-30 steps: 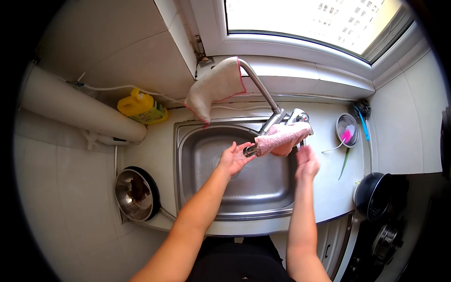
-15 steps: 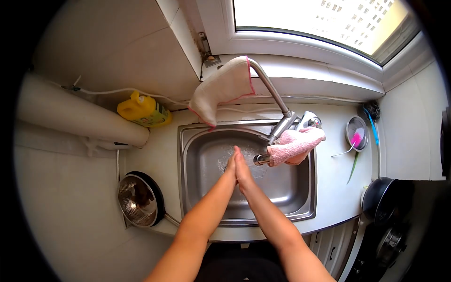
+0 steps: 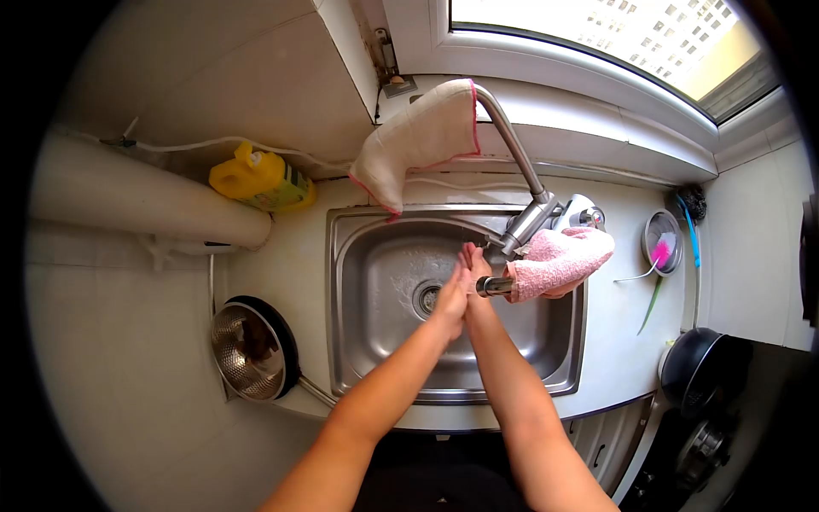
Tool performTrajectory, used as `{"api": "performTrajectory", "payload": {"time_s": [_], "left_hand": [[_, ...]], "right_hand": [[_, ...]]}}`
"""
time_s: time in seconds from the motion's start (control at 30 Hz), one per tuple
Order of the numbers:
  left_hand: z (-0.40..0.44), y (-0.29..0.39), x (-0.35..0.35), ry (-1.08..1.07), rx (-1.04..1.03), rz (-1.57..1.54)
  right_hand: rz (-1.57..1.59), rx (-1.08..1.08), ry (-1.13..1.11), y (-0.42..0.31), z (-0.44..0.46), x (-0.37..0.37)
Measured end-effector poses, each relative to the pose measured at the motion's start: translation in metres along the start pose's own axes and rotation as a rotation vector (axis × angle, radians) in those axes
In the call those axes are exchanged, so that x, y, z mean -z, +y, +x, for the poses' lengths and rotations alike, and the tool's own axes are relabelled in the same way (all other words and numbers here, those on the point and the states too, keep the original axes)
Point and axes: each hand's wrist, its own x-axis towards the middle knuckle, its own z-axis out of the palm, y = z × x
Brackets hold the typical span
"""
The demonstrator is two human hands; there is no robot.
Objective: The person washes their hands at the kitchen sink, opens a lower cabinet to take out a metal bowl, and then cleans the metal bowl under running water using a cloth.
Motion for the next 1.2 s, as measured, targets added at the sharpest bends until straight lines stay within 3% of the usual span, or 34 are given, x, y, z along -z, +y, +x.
{"api": "performTrajectory", "payload": {"time_s": [0.03, 0.07, 0.13, 0.2, 0.23, 0.3, 0.37, 0.43, 0.47, 0.6, 0.67, 0.77, 0.83, 0.87, 0.93, 0.97, 1.0, 1.03, 1.07, 1.1, 1.2], "left_hand": [[-0.004, 0.016, -0.008, 0.073, -0.043, 0.022], [0.007, 0.014, -0.002, 0.078, -0.043, 0.018], [0.033, 0.001, 0.017, 0.155, -0.177, -0.024], [0.022, 0.023, 0.020, 0.072, -0.107, -0.148], [0.018, 0.034, 0.019, -0.007, -0.040, -0.269], [0.019, 0.037, 0.025, -0.097, -0.028, -0.357], [0.029, 0.034, 0.032, -0.211, 0.009, -0.324], [0.040, 0.029, 0.033, -0.178, 0.045, -0.329], [0.042, 0.031, 0.032, -0.141, 0.077, -0.325], [0.049, 0.039, 0.034, 0.072, 0.276, -0.249], [0.048, 0.035, 0.044, -0.395, 0.167, -0.493], [-0.005, 0.067, 0.007, -0.339, 0.096, -0.565], [0.008, 0.048, 0.020, -0.433, 0.128, -0.506], [0.016, 0.036, 0.022, -0.443, 0.145, -0.456], [0.022, 0.031, 0.027, -0.395, 0.118, -0.244], [0.007, 0.046, 0.009, -0.165, 0.209, -0.291], [0.046, 0.002, 0.038, -0.154, 0.238, -0.367], [0.048, -0.001, 0.033, -0.164, 0.151, -0.431], [0.040, 0.001, 0.014, -0.117, 0.100, -0.593], [0.031, 0.004, -0.003, 0.001, 0.075, -0.675], [0.015, 0.015, -0.015, 0.172, 0.109, -0.563]], "right_hand": [[0.254, 0.201, -0.137, 0.011, 0.007, 0.005], [0.498, 0.084, -0.137, 0.013, 0.002, 0.005], [0.670, -0.038, -0.239, 0.012, -0.019, 0.001], [0.987, -0.247, -0.321, 0.003, -0.039, 0.000], [0.983, -0.240, -0.318, -0.002, -0.044, 0.004], [1.072, -0.175, -0.640, -0.006, -0.058, 0.005], [1.065, -0.233, -0.627, -0.010, -0.058, 0.013], [1.034, -0.291, -0.865, -0.005, -0.050, 0.024], [0.947, -0.301, -0.722, -0.009, -0.054, 0.023], [0.630, -0.174, -0.731, -0.007, -0.048, 0.032], [0.808, -0.250, -0.871, -0.025, -0.052, 0.027], [0.678, -0.332, -0.744, -0.032, -0.047, 0.031], [0.614, -0.305, -0.714, -0.016, -0.035, 0.027], [0.728, -0.125, -0.762, 0.005, -0.016, 0.025], [0.249, 0.096, -0.484, 0.009, -0.011, 0.009], [-0.359, 0.167, -0.170, -0.014, -0.016, 0.006], [-0.883, 0.435, -0.141, -0.024, -0.011, -0.001], [-0.602, 0.307, -0.111, -0.016, -0.010, -0.004], [-0.939, 0.643, -0.044, -0.022, -0.016, -0.008], [-0.996, 0.752, 0.020, -0.025, -0.016, -0.011], [-1.050, 0.846, 0.039, -0.016, 0.001, 0.012]]}}
